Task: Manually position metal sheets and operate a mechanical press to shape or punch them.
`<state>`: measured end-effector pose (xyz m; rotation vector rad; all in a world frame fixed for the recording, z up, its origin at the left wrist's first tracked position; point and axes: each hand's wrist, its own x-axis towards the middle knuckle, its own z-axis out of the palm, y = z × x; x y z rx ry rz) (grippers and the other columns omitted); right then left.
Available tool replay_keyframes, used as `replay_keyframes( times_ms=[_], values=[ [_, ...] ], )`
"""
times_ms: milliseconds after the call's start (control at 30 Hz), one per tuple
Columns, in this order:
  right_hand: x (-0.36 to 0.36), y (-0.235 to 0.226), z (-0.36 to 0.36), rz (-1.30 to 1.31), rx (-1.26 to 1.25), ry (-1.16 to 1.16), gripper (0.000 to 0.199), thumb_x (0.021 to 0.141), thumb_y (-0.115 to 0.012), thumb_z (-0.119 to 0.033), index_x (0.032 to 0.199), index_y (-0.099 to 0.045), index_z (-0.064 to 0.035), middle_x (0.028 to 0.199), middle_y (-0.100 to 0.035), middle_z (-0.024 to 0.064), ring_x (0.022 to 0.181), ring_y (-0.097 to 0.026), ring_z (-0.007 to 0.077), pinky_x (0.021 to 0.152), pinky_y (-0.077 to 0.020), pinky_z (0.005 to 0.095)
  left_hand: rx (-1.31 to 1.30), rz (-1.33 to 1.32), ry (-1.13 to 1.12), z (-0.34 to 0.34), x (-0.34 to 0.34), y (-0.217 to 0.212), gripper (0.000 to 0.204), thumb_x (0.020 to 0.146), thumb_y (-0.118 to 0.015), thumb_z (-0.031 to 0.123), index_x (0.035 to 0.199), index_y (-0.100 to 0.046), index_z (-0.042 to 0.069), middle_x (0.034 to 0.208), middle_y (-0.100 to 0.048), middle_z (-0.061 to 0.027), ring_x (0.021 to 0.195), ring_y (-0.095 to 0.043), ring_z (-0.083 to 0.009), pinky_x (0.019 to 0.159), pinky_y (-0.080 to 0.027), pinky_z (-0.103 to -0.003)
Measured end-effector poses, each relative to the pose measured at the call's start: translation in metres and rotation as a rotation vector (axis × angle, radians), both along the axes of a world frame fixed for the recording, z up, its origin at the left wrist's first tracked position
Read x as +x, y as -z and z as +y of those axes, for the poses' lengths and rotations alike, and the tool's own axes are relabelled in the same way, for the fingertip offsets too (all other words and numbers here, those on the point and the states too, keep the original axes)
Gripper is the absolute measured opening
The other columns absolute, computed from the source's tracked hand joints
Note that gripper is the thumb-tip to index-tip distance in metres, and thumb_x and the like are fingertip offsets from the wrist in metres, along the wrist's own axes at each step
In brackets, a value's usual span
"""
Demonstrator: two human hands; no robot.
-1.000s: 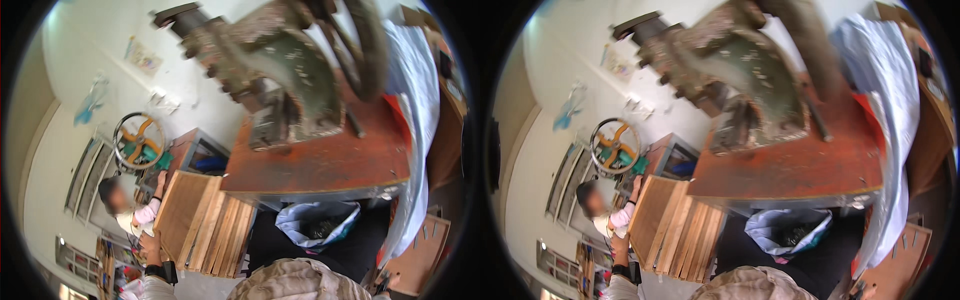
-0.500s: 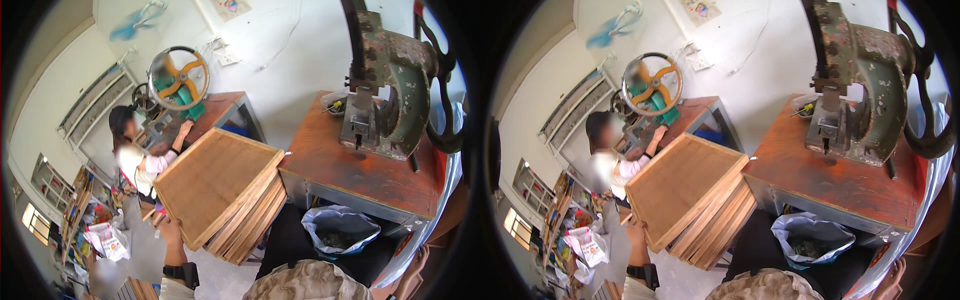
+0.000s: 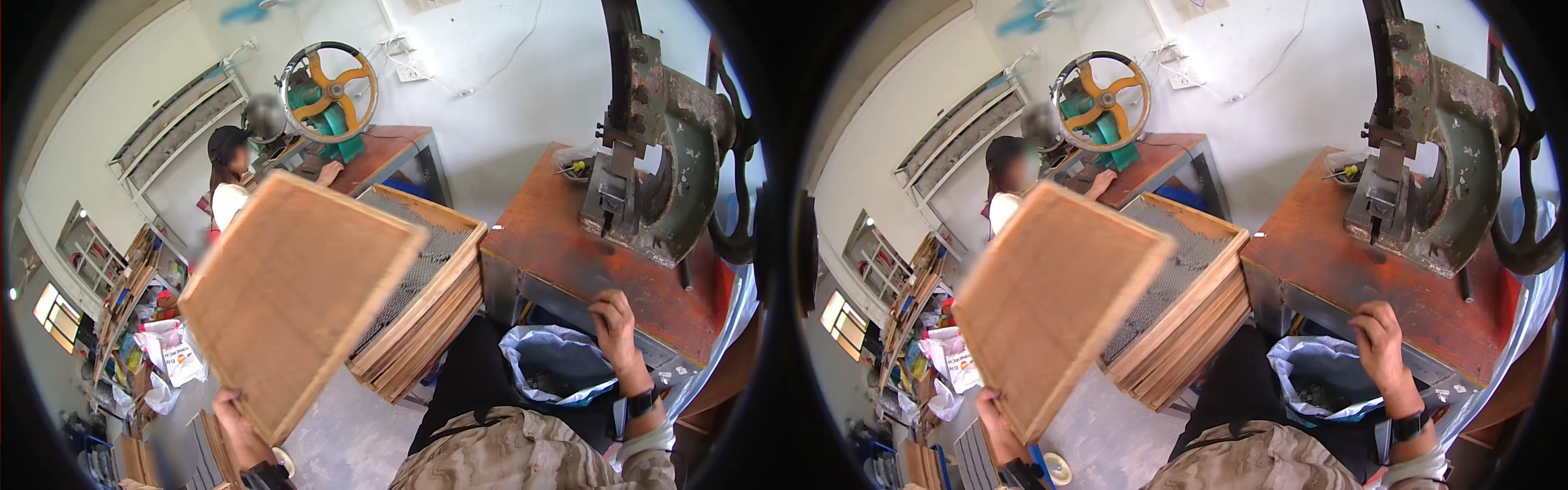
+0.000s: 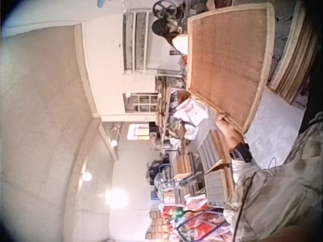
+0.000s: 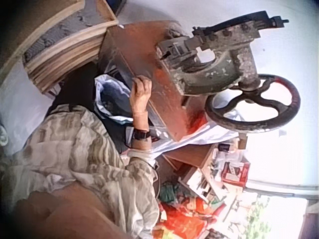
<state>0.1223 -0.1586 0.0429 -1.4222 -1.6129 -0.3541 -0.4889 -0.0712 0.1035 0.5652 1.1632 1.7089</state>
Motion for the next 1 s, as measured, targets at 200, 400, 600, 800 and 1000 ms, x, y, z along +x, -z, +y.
replay_keyframes(
  times_ms=[200,400,600,800,1000],
  values=[
    [-0.001,-0.011,0.034,-0.047,0.010,-0.095,0.021,0.067,-0.063,0.011,0.083,-0.059,-0.0019,0.090,-0.058,0.0120,0.086,-0.057,0.0303,0.073,-0.0471,0.0362,0.077,-0.065,-0.327,-0.081,-0.101,0.066,0.051,0.056,-0.048,0.016,0.104,-0.058,0.002,0.111,-0.059,-0.0151,0.102,-0.056,-0.0340,0.092,-0.046,-0.044],
    [-0.011,-0.002,0.030,-0.023,-0.035,-0.020,0.021,0.068,-0.062,0.012,0.083,-0.060,-0.0022,0.090,-0.059,0.0111,0.085,-0.058,0.0290,0.074,-0.0476,0.0358,-0.260,0.235,-0.464,-0.158,-0.293,0.288,0.029,0.073,-0.050,0.022,0.094,-0.061,0.004,0.101,-0.061,-0.0102,0.094,-0.058,-0.0270,0.085,-0.048,-0.038],
    [0.008,0.015,0.017,0.152,-0.180,-0.006,0.017,0.077,-0.058,0.014,0.086,-0.059,0.0002,0.095,-0.056,0.0093,0.084,-0.058,0.0181,0.071,-0.0464,0.0254,-0.546,0.528,-0.530,-0.239,-0.265,0.459,0.022,0.080,-0.055,0.021,0.091,-0.066,0.005,0.094,-0.064,-0.0122,0.090,-0.062,-0.0262,0.081,-0.050,-0.037],
    [0.022,0.022,0.016,0.080,-0.320,0.076,0.016,0.077,-0.058,0.014,0.088,-0.058,0.0018,0.098,-0.056,0.0096,0.084,-0.057,0.0180,0.072,-0.0462,0.0244,-0.899,0.914,-0.460,-0.193,-0.163,0.495,0.019,0.067,-0.063,0.010,0.085,-0.070,0.006,0.085,-0.069,-0.0185,0.085,-0.067,-0.0339,0.078,-0.052,-0.040],
    [0.021,0.009,0.005,-0.078,-0.393,0.203,0.018,0.076,-0.058,0.013,0.090,-0.058,0.0015,0.099,-0.057,0.0123,0.087,-0.059,0.0227,0.072,-0.0484,0.0279,-0.973,0.964,-0.334,-0.088,-0.062,0.554,0.025,0.064,-0.065,0.012,0.087,-0.069,0.004,0.088,-0.068,-0.0190,0.089,-0.065,-0.0344,0.083,-0.050,-0.039]
  ],
)
